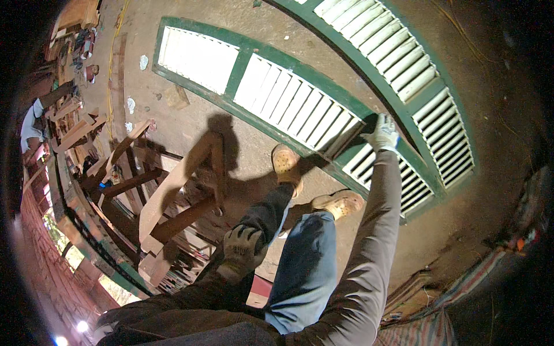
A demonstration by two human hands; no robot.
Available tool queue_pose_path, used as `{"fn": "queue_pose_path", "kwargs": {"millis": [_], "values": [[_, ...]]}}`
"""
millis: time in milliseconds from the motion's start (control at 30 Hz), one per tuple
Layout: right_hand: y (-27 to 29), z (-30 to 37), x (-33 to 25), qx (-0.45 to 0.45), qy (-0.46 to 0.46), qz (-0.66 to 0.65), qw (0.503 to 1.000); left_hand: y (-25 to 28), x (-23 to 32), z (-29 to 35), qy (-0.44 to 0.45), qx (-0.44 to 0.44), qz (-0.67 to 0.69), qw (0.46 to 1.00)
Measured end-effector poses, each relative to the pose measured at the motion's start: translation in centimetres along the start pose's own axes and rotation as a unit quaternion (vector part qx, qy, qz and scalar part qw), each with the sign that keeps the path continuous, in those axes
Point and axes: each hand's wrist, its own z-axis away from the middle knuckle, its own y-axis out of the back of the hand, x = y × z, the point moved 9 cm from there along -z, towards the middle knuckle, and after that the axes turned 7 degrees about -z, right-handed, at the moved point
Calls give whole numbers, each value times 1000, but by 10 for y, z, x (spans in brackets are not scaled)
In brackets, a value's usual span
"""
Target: The person sands a green wooden slatted panel using a yellow sanding block, then uses a power sander to smooth the surface. The person flips the panel and continues sanding different sections while wearing gloves.
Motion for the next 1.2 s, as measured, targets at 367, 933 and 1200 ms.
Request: {"fn": "queue_pose_path", "kwargs": {"millis": [367,933,1200], "values": [[-47,-66,16,-47,14,-81,995,18,-3,0,25,31,-17,999],[20,148,-33,168,92,13,981,-9,-5,40,73,142,8,987],[-29,267,-91,41,77,101,991,7,-133,-187,197,393,719,539]]}}
